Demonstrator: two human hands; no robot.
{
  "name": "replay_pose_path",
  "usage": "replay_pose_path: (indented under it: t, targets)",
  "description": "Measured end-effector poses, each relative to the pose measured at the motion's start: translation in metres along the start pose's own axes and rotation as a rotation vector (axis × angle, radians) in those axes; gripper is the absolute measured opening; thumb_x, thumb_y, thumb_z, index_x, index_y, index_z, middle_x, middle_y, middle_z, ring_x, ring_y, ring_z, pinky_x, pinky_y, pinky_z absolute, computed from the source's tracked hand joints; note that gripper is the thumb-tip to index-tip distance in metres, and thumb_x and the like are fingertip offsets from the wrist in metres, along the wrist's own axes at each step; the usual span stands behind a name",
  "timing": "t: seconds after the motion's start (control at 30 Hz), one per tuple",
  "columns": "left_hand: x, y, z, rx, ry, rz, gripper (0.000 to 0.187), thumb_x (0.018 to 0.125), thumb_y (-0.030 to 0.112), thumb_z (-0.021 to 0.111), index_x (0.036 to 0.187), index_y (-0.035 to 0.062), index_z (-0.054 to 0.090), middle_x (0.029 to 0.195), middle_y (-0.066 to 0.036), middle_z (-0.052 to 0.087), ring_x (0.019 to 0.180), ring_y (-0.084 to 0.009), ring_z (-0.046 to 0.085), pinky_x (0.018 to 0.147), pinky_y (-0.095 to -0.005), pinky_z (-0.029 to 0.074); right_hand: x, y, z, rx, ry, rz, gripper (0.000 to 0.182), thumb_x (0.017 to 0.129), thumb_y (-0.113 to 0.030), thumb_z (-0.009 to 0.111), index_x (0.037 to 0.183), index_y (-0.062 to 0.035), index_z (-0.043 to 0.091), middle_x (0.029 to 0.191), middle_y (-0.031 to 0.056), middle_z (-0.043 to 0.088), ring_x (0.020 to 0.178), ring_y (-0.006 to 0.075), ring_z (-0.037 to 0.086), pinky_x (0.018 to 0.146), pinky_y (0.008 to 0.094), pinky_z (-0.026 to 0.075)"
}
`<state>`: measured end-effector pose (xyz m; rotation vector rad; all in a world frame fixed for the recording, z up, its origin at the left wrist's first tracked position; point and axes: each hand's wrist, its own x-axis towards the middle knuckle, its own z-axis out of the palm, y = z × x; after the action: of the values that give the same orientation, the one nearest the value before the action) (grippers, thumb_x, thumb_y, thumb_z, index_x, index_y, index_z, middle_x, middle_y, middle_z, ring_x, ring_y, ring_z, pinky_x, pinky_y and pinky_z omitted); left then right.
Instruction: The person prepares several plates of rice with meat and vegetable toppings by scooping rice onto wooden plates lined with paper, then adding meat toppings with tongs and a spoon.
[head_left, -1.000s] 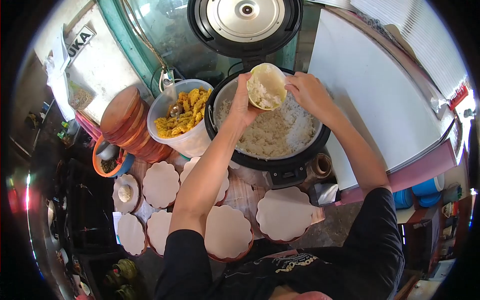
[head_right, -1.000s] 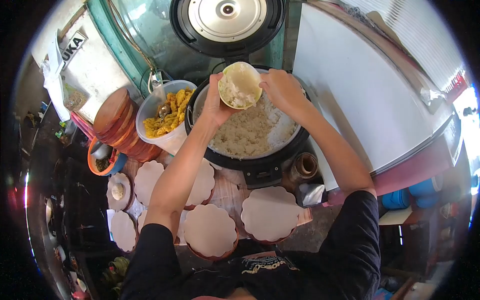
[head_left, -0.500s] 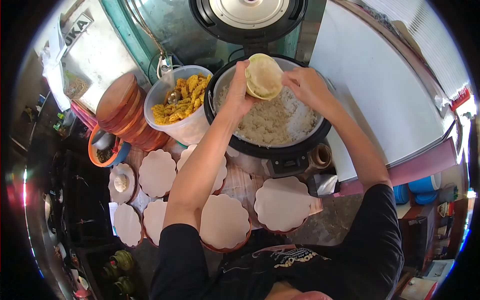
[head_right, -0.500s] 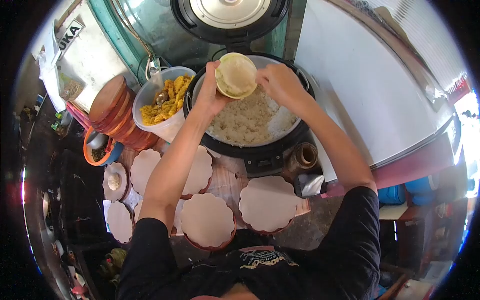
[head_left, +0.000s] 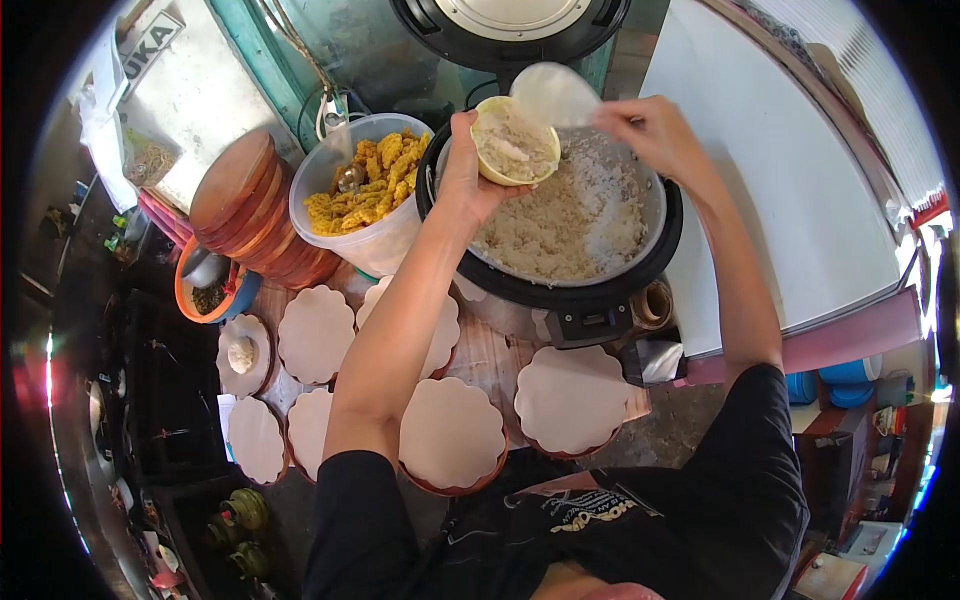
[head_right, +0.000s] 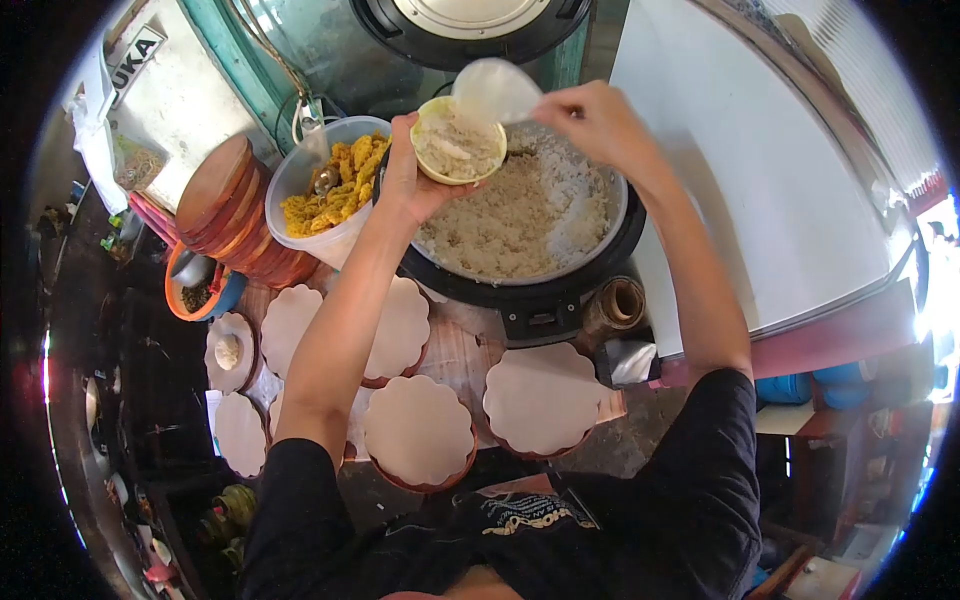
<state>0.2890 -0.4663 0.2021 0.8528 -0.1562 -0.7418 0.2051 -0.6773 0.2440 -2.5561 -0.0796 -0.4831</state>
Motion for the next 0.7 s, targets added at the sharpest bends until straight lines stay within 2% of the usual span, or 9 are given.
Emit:
replay_pose_path:
  t: [0.03,0.13,0.17,0.27,0.37,0.47,0.57,0.67,0.7]
  targets:
    - [-0.003,0.000,0.002,0.014,-0.001,0.018,0.061,0.085,0.053,0.037,0.128,0.0114,0.045,0.131,-0.014,0.046,0.117,-0.0340,0.047,0.090,-0.0534,0.041,0.001,-0.001,0.004,0.020,-0.119,0.033,0.022,0.083,-0.021,0.065,0.098,-0.0044,0.069,0.072,0.0126,0.066,0.061,0.0102,0.057,0.058,0.0286,0.045]
    - [0.003,-0.003,-0.006,-0.030,-0.042,0.058,0.063,0.085,0.055,0.036,0.130,0.0119,0.044,0.132,-0.014,0.046,0.117,-0.0341,0.047,0.089,-0.0532,0.041,0.006,-0.003,0.005,-0.093,-0.105,0.104,0.022,0.084,-0.022,0.065,0.097,-0.0056,0.069,0.069,0.0114,0.065,0.058,0.0117,0.055,0.057,0.0279,0.044]
    - [0.005,0.002,-0.007,-0.012,-0.035,0.103,0.064,0.085,0.056,0.036,0.130,0.0113,0.043,0.132,-0.015,0.046,0.117,-0.0342,0.047,0.089,-0.0531,0.042,0.005,0.000,0.004,-0.081,0.050,0.068,0.018,0.082,-0.021,0.064,0.092,-0.0067,0.070,0.067,0.0114,0.064,0.058,0.0153,0.058,0.056,0.0315,0.045]
    - [-0.005,0.011,-0.007,0.015,-0.007,0.190,0.066,0.085,0.057,0.035,0.131,0.0092,0.041,0.132,-0.016,0.045,0.117,-0.0346,0.047,0.089,-0.0529,0.042,0.011,0.029,0.008,-0.268,0.042,0.121,0.014,0.079,-0.016,0.061,0.085,-0.0117,0.073,0.062,0.0089,0.063,0.054,0.0198,0.059,0.054,0.0343,0.046]
    - [-0.020,0.025,-0.005,0.012,-0.001,0.249,0.069,0.085,0.057,0.035,0.132,0.0054,0.039,0.132,-0.018,0.045,0.117,-0.0354,0.047,0.091,-0.0527,0.042,0.014,0.038,0.048,-0.449,-0.351,-0.013,0.013,0.076,-0.011,0.060,0.080,-0.0065,0.072,0.070,0.0134,0.066,0.068,0.0267,0.065,0.059,0.0403,0.050]
    - [-0.033,0.026,-0.001,0.010,-0.011,0.286,0.070,0.085,0.057,0.037,0.132,0.0061,0.039,0.131,-0.018,0.045,0.117,-0.0353,0.047,0.091,-0.0538,0.042,0.025,0.066,0.098,-0.607,-0.488,-0.052,0.010,0.072,-0.009,0.062,0.073,-0.0012,0.068,0.072,0.0172,0.065,0.076,0.0294,0.066,0.063,0.0431,0.051]
    - [-0.040,0.026,-0.005,-0.023,0.002,0.239,0.069,0.085,0.057,0.040,0.133,0.0075,0.039,0.132,-0.017,0.045,0.119,-0.0350,0.047,0.092,-0.0550,0.041,0.025,0.075,0.115,-0.695,-0.620,-0.144,0.012,0.070,-0.009,0.062,0.065,0.0022,0.063,0.068,0.0197,0.062,0.071,0.0305,0.065,0.062,0.0432,0.050]
    - [-0.043,0.025,-0.014,-0.021,-0.028,0.215,0.068,0.084,0.057,0.041,0.133,0.0087,0.039,0.133,-0.016,0.044,0.120,-0.0349,0.045,0.093,-0.0558,0.040,0.029,0.073,0.111,-0.619,-0.813,-0.100,0.013,0.069,-0.013,0.062,0.063,-0.0008,0.063,0.063,0.0163,0.060,0.065,0.0307,0.063,0.057,0.0430,0.048]
    - [-0.044,0.024,-0.015,-0.027,-0.010,0.213,0.068,0.084,0.057,0.042,0.132,0.0089,0.040,0.133,-0.016,0.044,0.120,-0.0349,0.045,0.093,-0.0558,0.040,0.029,0.074,0.112,-0.614,-0.825,-0.143,0.014,0.069,-0.014,0.062,0.063,-0.0016,0.063,0.061,0.0153,0.059,0.063,0.0304,0.062,0.056,0.0429,0.047]
